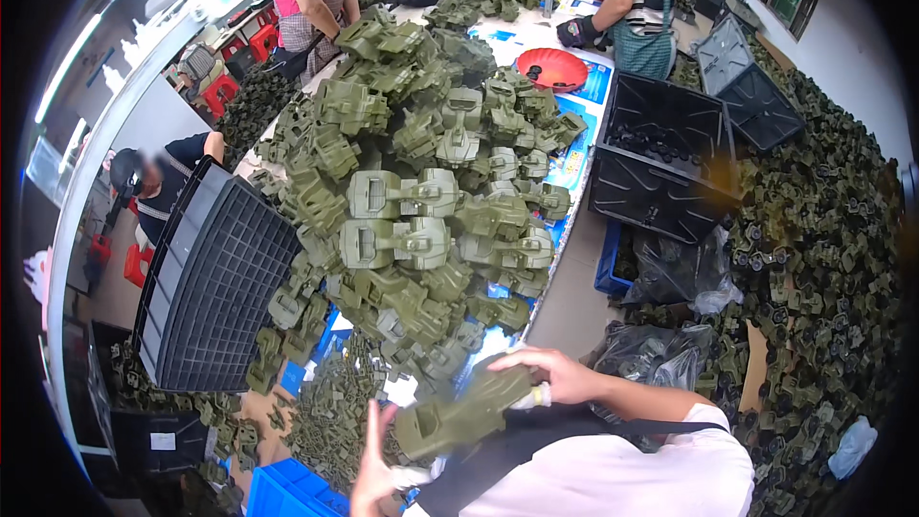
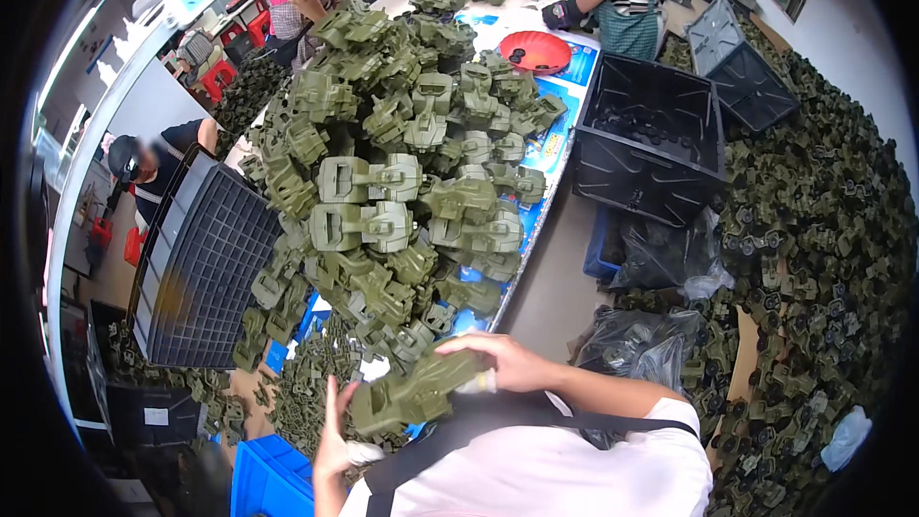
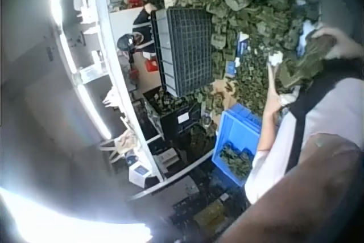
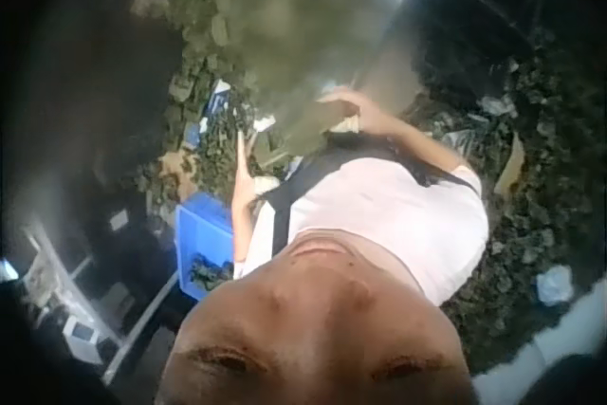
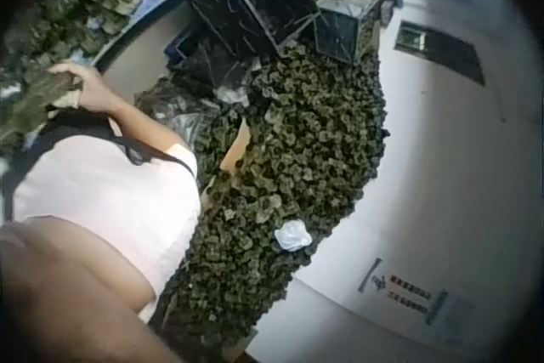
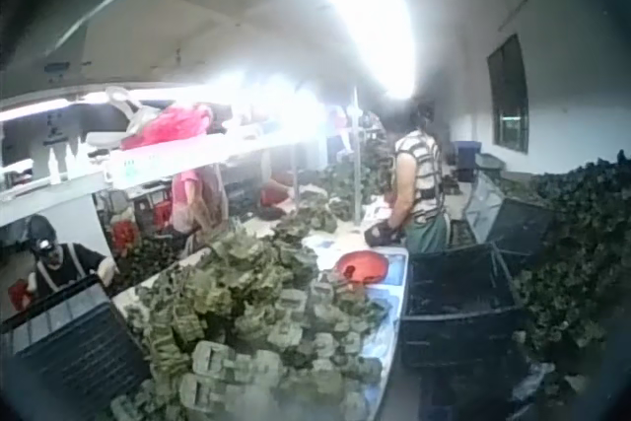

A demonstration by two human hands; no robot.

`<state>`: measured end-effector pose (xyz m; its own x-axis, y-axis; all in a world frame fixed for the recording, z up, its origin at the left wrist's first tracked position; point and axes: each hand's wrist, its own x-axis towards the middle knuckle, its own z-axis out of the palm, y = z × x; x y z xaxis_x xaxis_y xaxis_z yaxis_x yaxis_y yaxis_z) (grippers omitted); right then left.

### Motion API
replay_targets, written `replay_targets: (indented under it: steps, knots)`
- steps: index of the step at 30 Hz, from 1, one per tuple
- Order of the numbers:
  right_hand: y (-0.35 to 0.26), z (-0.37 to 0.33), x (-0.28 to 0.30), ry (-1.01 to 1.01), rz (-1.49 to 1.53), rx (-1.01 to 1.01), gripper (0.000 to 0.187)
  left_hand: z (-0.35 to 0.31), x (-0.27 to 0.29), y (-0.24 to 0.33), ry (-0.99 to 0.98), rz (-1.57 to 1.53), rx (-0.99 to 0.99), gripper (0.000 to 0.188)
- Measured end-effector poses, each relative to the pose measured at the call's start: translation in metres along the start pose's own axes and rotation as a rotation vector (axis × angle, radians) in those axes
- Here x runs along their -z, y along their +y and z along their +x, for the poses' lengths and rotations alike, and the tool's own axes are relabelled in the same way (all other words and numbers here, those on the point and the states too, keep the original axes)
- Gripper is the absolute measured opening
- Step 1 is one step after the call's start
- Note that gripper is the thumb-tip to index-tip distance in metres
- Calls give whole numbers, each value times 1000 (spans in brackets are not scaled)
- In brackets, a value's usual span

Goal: The person repeatedly picks up green plastic parts from a table, folds or aligns them by hand, and places them into a blue bin. The process is continuous and repetitive, with the person handling one part at a time.

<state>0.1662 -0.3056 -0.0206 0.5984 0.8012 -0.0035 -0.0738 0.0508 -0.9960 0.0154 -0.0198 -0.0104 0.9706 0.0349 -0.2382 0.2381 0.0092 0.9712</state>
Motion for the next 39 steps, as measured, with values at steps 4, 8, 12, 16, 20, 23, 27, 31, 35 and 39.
replay_targets:
  steps: [4, 8, 12, 16, 20, 23, 27, 31, 35, 39]
  knots:
    - [-4, 9, 26, 26, -213, 136, 57, 45, -38, 11, 180, 3, -38, 83]
    - [-10, 12, 51, 93, -311, 250, 53, 72, -48, 23, 139, 77, -84, 77]
    - [-31, 26, 85, 226, -320, 314, 53, 105, -56, 35, 103, 287, -302, 77]
    - [-48, 58, 151, 300, -452, 322, 53, 173, -79, 65, 175, 12, -164, 127]
    - [-70, 164, 258, 1020, -95, 503, 48, 181, -44, 84, 510, 192, -388, 110]
    - [-78, 281, 342, 1227, -39, 569, 54, 156, -15, 65, 693, 148, -181, 78]
    - [-14, 393, 418, 1448, -510, 500, 65, 99, 18, 38, 886, 604, -128, 61]
    - [-14, 414, 385, 1103, -978, -83, 86, 5, 29, 24, 1166, 650, 34, 51]
    - [4, 428, 451, 843, -1104, 105, 85, -57, 44, -5, 1323, 807, 64, 55]
    - [-21, 398, 450, 678, -1275, 246, 73, -127, 69, -14, 1444, 941, 225, 59]
